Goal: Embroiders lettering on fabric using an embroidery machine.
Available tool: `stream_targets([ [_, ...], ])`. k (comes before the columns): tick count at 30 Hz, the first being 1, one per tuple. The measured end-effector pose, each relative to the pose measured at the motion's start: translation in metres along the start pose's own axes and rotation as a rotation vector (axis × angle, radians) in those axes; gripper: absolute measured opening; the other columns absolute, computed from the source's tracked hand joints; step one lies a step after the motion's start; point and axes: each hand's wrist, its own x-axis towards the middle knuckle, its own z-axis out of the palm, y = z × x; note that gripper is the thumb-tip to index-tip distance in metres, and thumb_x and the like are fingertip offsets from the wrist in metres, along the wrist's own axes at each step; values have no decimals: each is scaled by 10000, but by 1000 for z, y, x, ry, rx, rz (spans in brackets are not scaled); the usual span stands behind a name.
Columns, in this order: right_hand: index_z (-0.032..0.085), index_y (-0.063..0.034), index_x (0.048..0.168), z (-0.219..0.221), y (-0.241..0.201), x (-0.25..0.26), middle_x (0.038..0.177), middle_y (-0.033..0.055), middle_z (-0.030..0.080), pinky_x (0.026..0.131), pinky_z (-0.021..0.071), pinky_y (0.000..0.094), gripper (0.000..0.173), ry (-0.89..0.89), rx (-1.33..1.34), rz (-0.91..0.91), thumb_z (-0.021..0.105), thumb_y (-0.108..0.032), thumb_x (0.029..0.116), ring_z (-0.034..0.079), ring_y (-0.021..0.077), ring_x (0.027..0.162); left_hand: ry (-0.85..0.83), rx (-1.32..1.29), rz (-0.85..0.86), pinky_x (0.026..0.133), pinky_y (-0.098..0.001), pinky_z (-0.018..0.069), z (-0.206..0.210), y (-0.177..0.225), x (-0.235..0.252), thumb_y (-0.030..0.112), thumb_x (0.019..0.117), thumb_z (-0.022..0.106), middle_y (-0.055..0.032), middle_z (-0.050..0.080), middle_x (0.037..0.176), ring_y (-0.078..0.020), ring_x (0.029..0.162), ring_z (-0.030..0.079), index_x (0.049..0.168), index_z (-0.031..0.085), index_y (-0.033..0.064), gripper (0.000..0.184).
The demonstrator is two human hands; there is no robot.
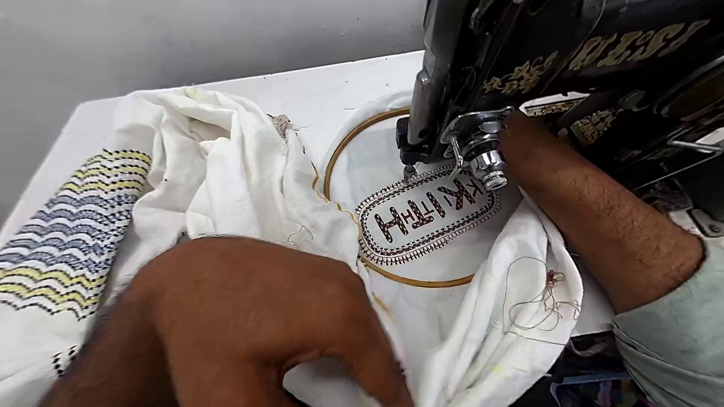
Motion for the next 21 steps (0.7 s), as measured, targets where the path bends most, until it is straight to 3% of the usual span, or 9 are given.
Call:
stream_targets([
  [3,616,153,1176,-4,-10,-4,1173,334,630,969,427,460,267,-37,41,93,592,22,945,598,368,1118,-2,-52,-41,643,-141,546,-4,-5,0,418,1022,591,88,728,825,41,748,662,1008,787,96,377],
  [6,611,150,1201,-6,-18,-6,1194,321,629,986,419,405,283,-59,71,111,601,14,952,591,332,1127,156,46,-88,490,-109,449,-23,-8,5,328,1068,526,109,605,642,63,568,555,797,704,105,393],
  [9,633,134,1169,-1,-10,-5,1144,293,650,945,435,375,270,-16,100,18,614,-11,942,607,283,1066,552,143,-131,444,-99,415,-40,-9,2,326,1073,518,143,574,595,68,497,508,729,643,190,391],
  [12,653,90,1135,3,-2,-4,1068,214,667,897,442,286,244,26,149,-53,631,-51,937,603,161,996,896,322,-192,485,-132,487,-49,-19,-4,292,1052,566,145,632,652,47,529,567,785,674,196,303],
  [14,657,70,1110,4,-1,-4,1016,169,662,851,438,235,232,22,168,-53,642,-79,932,587,98,941,858,485,-258,611,-157,545,-53,-29,-6,315,1038,577,111,675,790,38,673,632,926,690,133,242],
  [16,657,83,1115,1,-4,-5,1030,197,666,863,446,288,243,-17,164,-25,648,-76,931,600,147,957,676,531,-290,695,-210,567,-53,-36,-6,359,1006,598,63,717,943,-4,808,662,1026,736,115,281],
  [17,654,92,1119,-1,-5,-5,1045,219,665,876,447,330,249,-39,154,-11,649,-70,930,607,188,974,592,528,-283,672,-210,555,-53,-37,-6,382,996,612,65,718,934,-8,800,655,1002,752,133,286],
  [19,651,112,1099,-2,-4,-3,1037,251,662,871,444,383,240,-56,127,-21,645,-56,928,613,245,971,458,472,-277,540,-166,459,-55,-35,-10,393,1010,602,94,659,762,16,653,582,851,742,160,315],
  [21,654,113,1095,-1,-2,-3,1032,251,664,867,448,368,228,-45,130,-63,637,-42,930,615,241,965,325,410,-358,467,-151,389,-62,-27,-22,404,1034,560,108,601,654,28,560,525,765,719,176,386],
])
